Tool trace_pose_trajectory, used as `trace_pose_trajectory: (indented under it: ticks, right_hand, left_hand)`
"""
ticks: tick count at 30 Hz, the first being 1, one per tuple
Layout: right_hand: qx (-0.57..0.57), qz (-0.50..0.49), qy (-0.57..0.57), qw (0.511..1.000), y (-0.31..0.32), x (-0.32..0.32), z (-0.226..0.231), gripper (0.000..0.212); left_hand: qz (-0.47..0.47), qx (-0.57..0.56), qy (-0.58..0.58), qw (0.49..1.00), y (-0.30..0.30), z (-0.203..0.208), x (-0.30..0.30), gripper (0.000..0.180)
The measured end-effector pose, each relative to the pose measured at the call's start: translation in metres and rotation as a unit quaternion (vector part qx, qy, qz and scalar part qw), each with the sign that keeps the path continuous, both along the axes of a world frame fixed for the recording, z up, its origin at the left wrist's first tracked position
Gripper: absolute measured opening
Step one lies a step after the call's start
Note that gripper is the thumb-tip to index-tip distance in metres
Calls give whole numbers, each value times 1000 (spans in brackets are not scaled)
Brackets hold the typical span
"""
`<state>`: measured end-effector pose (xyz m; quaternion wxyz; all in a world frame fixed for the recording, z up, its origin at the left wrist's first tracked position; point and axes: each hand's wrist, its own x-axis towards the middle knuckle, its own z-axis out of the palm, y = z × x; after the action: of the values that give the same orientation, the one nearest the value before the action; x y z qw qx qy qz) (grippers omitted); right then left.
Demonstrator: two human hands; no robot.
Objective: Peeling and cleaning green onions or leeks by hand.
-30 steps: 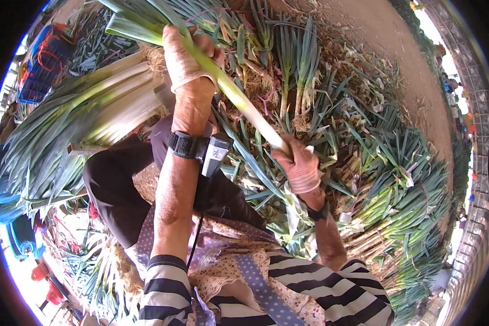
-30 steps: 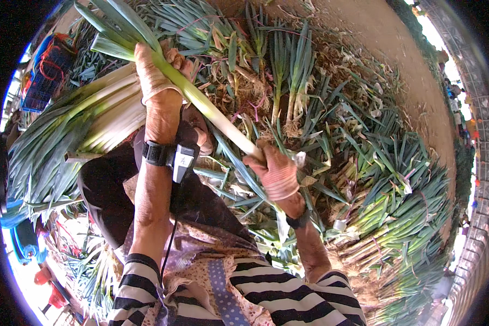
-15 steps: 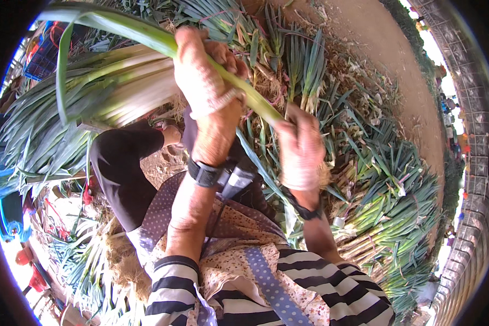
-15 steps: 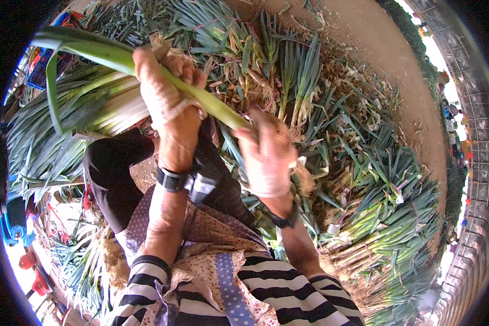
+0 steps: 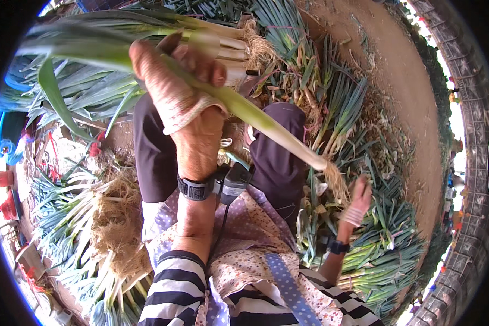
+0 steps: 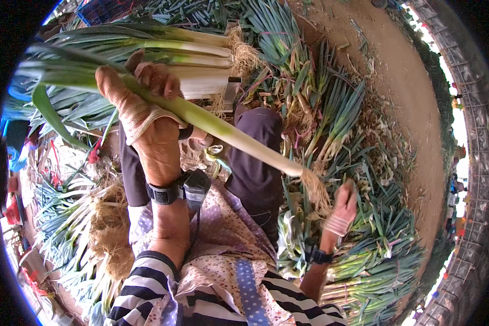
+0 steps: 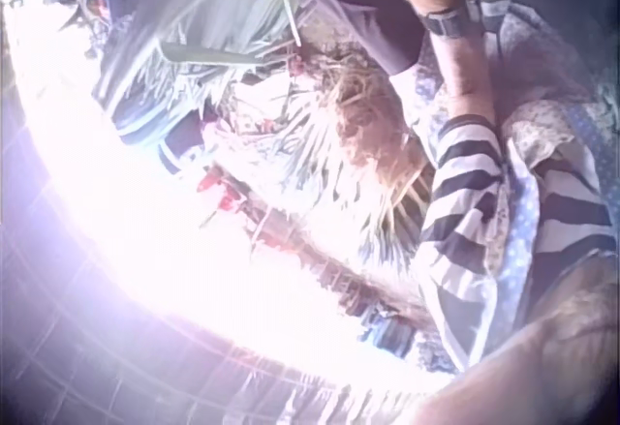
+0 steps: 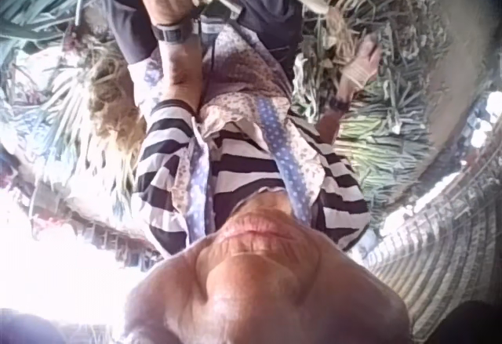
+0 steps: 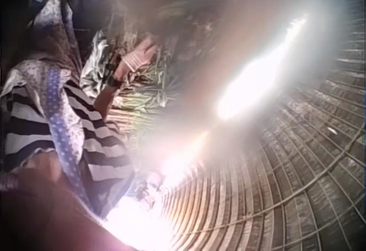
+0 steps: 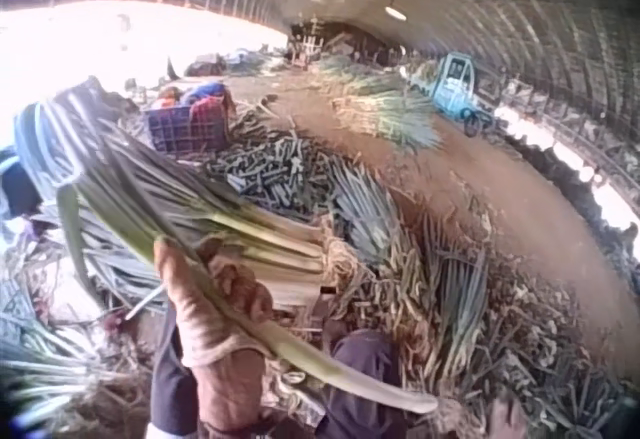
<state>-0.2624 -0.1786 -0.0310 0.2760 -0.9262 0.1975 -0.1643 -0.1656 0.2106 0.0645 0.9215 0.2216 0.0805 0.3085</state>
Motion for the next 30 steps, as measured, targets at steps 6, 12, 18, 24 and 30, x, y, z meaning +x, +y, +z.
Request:
trace_pose_trajectory:
  ticks: [6, 12, 18, 24, 30]
  right_hand:
    - [-147, 484, -271, 819, 157, 82, 56, 58]
    - [-38, 551, -186, 813, 171, 169, 48, 56]
    - [-125, 602, -124, 779, 241, 269, 37, 49]
    - [-185, 645, 7, 742, 295, 314, -22, 26]
    - [-278, 646, 47, 709, 309, 317, -58, 32]
  left_hand:
    - [39, -47, -10, 998, 24, 7, 4, 58]
    - [22, 148, -193, 970, 133, 37, 25, 84]
    - [180, 181, -79, 964, 191, 32, 38, 80]
    - [303, 71, 35, 950, 239, -71, 76, 76]
    - [300, -67, 326, 894, 252, -96, 74, 95]
